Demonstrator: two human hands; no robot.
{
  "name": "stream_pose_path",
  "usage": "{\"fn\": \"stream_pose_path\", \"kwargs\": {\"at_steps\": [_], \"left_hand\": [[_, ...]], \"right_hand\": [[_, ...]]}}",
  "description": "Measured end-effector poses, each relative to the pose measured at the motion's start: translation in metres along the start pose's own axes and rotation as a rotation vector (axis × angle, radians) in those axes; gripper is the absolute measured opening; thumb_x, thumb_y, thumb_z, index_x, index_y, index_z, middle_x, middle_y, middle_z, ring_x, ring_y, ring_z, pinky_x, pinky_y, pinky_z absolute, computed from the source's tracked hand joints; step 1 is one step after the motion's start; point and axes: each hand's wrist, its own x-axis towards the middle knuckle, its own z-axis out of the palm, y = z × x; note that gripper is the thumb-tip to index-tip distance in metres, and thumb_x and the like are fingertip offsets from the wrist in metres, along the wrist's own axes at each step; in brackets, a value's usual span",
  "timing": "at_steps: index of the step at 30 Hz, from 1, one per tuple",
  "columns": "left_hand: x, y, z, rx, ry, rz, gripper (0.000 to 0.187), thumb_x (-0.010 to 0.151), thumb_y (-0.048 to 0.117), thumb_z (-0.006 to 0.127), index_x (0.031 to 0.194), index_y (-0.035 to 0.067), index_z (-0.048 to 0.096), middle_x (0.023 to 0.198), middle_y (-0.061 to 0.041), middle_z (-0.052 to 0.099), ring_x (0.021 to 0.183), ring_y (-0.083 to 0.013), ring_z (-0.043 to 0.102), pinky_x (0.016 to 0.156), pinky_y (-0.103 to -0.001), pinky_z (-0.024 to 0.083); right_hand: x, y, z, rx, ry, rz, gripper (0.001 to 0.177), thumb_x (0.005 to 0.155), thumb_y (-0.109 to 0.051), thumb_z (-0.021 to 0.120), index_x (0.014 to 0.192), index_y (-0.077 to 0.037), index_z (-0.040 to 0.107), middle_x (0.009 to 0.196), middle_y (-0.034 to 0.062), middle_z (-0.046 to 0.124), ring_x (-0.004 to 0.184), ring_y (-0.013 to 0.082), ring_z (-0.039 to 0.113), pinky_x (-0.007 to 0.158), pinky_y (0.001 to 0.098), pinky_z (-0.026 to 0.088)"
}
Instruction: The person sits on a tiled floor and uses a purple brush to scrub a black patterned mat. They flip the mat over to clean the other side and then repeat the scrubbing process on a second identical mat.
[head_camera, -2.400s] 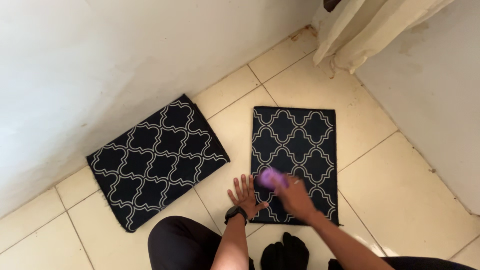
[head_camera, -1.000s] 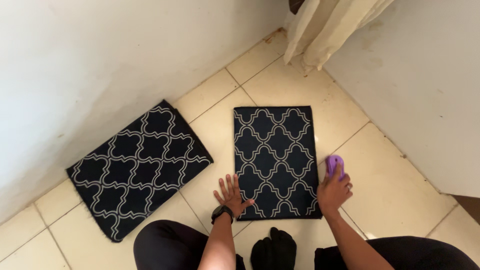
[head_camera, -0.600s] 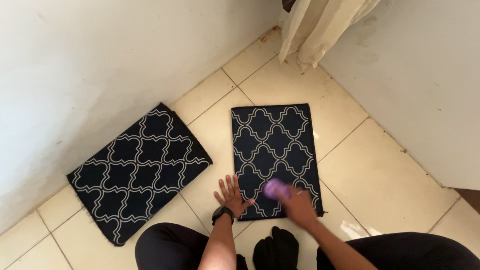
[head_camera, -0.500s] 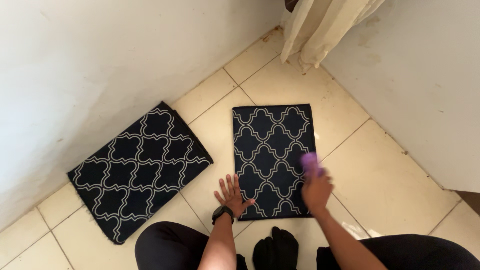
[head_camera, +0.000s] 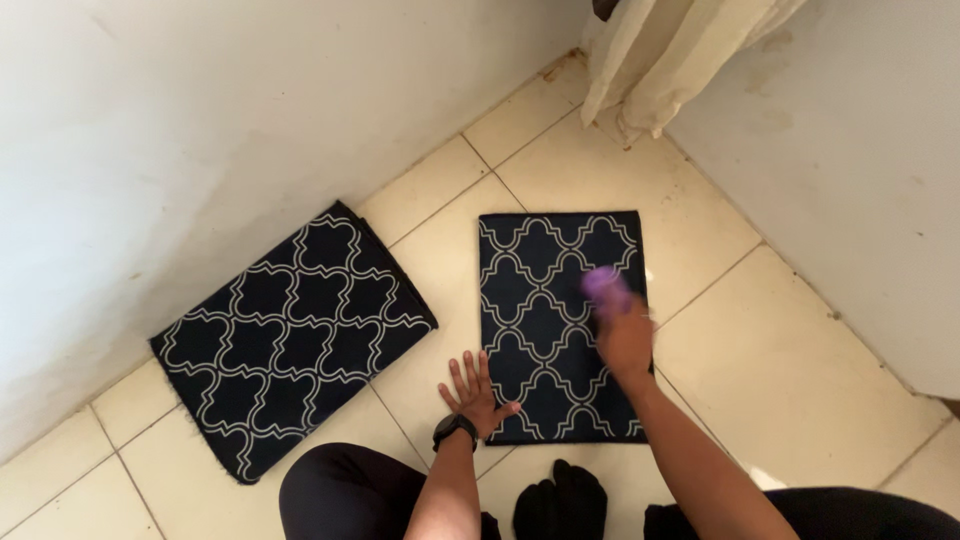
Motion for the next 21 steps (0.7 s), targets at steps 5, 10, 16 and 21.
{"fn": "stream_pose_path", "kwargs": {"at_steps": [5,10,16,21], "left_hand": [[-0.003,0.002,-0.005,0.001,-0.035,-0.018,0.127,0.086,0.080,0.054,0.158,0.019,-0.031,0.167,-0.012,-0.037,0.148,-0.0385,-0.040,0.116,-0.070,-0.017],[-0.001,-0.002,0.004,-0.001,0.003,-0.014,0.129,0.084,0.081,0.056,0.160,0.020,-0.028,0.168,-0.011,-0.034,0.150,-0.0375,-0.037,0.116,-0.070,-0.015],[0.003,-0.001,0.003,0.014,0.010,-0.007,0.128,0.085,0.081,0.055,0.159,0.020,-0.029,0.168,-0.012,-0.035,0.149,-0.0395,-0.038,0.114,-0.072,-0.016],[-0.001,-0.002,0.000,-0.032,0.015,0.018,0.127,0.084,0.081,0.056,0.160,0.021,-0.028,0.169,-0.011,-0.033,0.150,-0.0387,-0.037,0.116,-0.071,-0.015]], "right_hand": [[0.016,-0.027,0.003,0.136,0.316,-0.092,0.051,0.102,-0.025,0.060,0.149,-0.011,0.046,0.116,0.0292,0.058,0.097,0.0470,0.057,0.083,0.0574,0.047],[0.001,-0.066,0.000,0.175,-0.073,-0.640,0.054,0.094,-0.023,0.064,0.145,-0.019,0.050,0.120,0.0255,0.060,0.098,0.0423,0.060,0.082,0.0526,0.050],[0.046,0.008,-0.007,0.026,0.218,0.052,0.043,0.097,-0.016,0.057,0.138,-0.020,0.047,0.124,0.0208,0.057,0.108,0.0420,0.059,0.089,0.0528,0.049],[0.045,0.016,-0.006,0.039,0.370,-0.034,0.055,0.106,-0.028,0.055,0.156,-0.010,0.042,0.123,0.0357,0.052,0.103,0.0510,0.054,0.090,0.0601,0.045]]}}
